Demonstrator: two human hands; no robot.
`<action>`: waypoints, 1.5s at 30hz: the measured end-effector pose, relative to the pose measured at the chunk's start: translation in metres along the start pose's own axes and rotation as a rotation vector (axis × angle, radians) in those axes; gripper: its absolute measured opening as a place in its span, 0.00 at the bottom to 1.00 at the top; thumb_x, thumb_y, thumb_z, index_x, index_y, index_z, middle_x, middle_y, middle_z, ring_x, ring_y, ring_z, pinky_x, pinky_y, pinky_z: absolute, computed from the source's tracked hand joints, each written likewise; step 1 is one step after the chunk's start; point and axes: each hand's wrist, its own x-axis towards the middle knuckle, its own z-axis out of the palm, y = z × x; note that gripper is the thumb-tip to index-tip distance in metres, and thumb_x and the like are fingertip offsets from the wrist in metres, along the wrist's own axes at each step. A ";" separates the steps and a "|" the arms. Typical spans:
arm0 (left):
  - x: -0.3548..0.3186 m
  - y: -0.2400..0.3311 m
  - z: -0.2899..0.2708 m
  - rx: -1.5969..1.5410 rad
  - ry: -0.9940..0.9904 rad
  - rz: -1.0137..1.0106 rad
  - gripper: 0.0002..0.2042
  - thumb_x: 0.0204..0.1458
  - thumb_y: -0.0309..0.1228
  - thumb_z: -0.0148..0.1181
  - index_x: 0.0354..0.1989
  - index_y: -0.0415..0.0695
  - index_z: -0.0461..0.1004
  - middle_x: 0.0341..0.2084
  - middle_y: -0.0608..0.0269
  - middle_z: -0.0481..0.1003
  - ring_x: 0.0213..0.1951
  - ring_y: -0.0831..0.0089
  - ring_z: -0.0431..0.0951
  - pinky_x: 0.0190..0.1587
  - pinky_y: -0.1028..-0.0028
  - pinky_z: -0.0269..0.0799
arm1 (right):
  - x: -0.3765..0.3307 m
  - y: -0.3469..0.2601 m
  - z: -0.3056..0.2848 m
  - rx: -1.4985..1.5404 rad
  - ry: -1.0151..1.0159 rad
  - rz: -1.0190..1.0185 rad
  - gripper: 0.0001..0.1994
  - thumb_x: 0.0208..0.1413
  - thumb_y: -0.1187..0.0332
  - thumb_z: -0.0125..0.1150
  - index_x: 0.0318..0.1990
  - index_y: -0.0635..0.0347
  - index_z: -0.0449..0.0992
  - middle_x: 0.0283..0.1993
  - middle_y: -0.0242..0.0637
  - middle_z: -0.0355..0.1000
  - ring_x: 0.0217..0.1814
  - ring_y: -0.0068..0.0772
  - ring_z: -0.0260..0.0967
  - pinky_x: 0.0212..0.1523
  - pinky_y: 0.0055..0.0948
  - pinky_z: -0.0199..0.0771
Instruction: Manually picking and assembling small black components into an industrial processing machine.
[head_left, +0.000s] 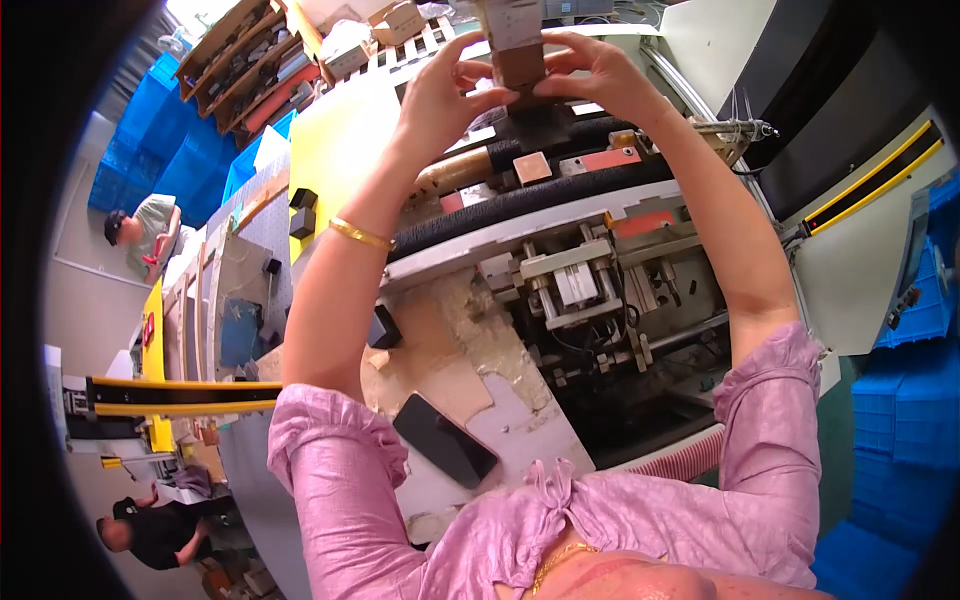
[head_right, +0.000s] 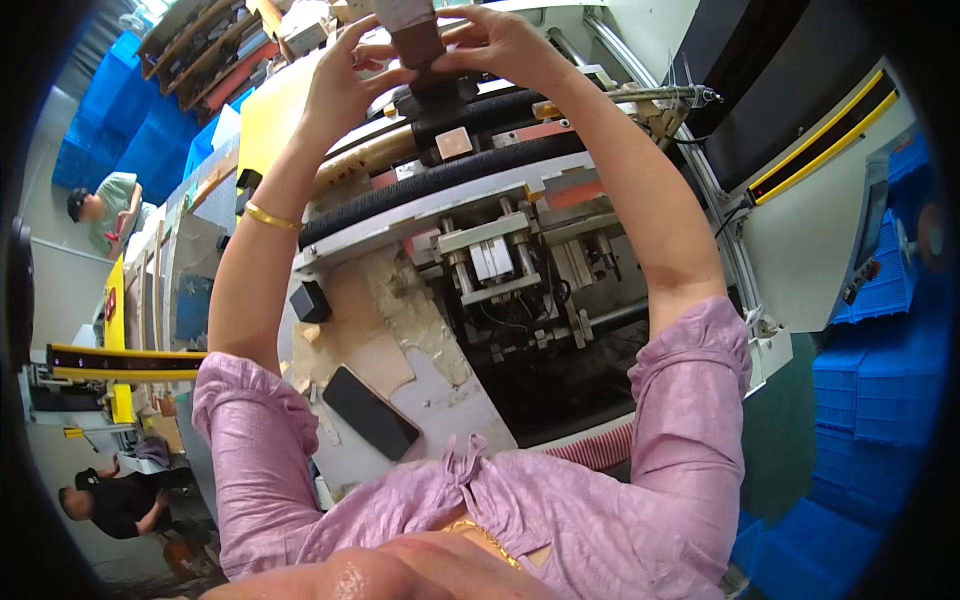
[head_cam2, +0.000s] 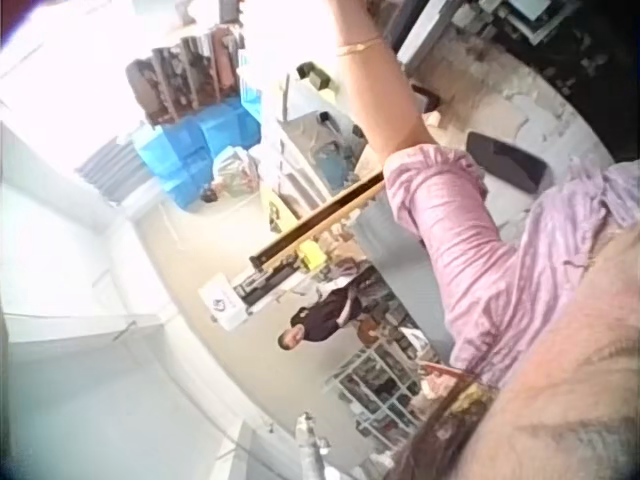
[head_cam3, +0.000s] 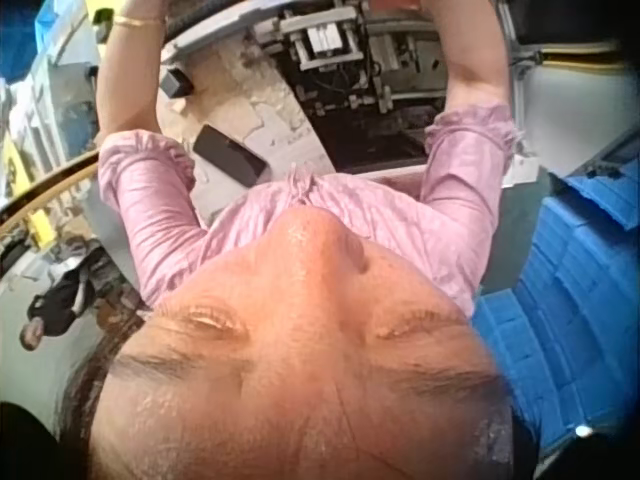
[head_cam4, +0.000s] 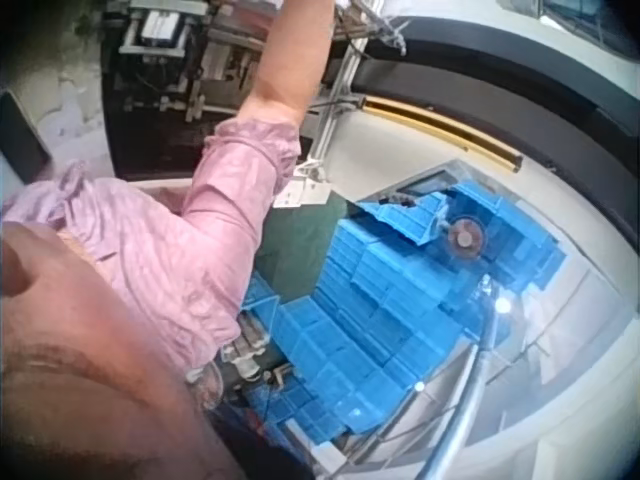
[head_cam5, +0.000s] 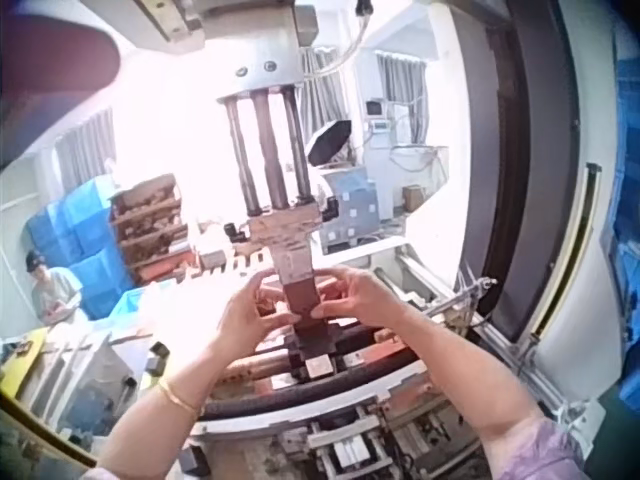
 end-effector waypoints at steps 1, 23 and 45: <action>-0.007 -0.004 0.004 0.023 0.079 0.049 0.37 0.39 0.39 0.78 0.59 0.45 0.68 0.40 0.60 0.81 0.42 0.66 0.78 0.47 0.68 0.73 | 0.004 0.008 0.002 0.202 0.088 0.004 0.24 0.61 0.67 0.62 0.63 0.61 0.66 0.50 0.43 0.77 0.50 0.31 0.76 0.56 0.30 0.74; -0.685 -0.202 -0.288 0.763 0.572 -1.164 0.15 0.53 0.34 0.63 0.49 0.47 0.74 0.42 0.54 0.76 0.40 0.51 0.80 0.44 0.59 0.76 | -0.222 -0.367 0.414 0.650 -0.764 0.630 0.15 0.55 0.69 0.61 0.48 0.64 0.78 0.44 0.41 0.79 0.46 0.35 0.77 0.48 0.30 0.73; -0.489 0.226 -0.304 -0.088 -0.220 -0.456 0.11 0.47 0.34 0.73 0.32 0.42 0.79 0.27 0.64 0.76 0.25 0.74 0.75 0.29 0.76 0.71 | -0.176 -0.373 0.337 0.204 -0.508 -0.170 0.20 0.50 0.70 0.68 0.53 0.59 0.76 0.54 0.41 0.74 0.57 0.44 0.70 0.58 0.38 0.67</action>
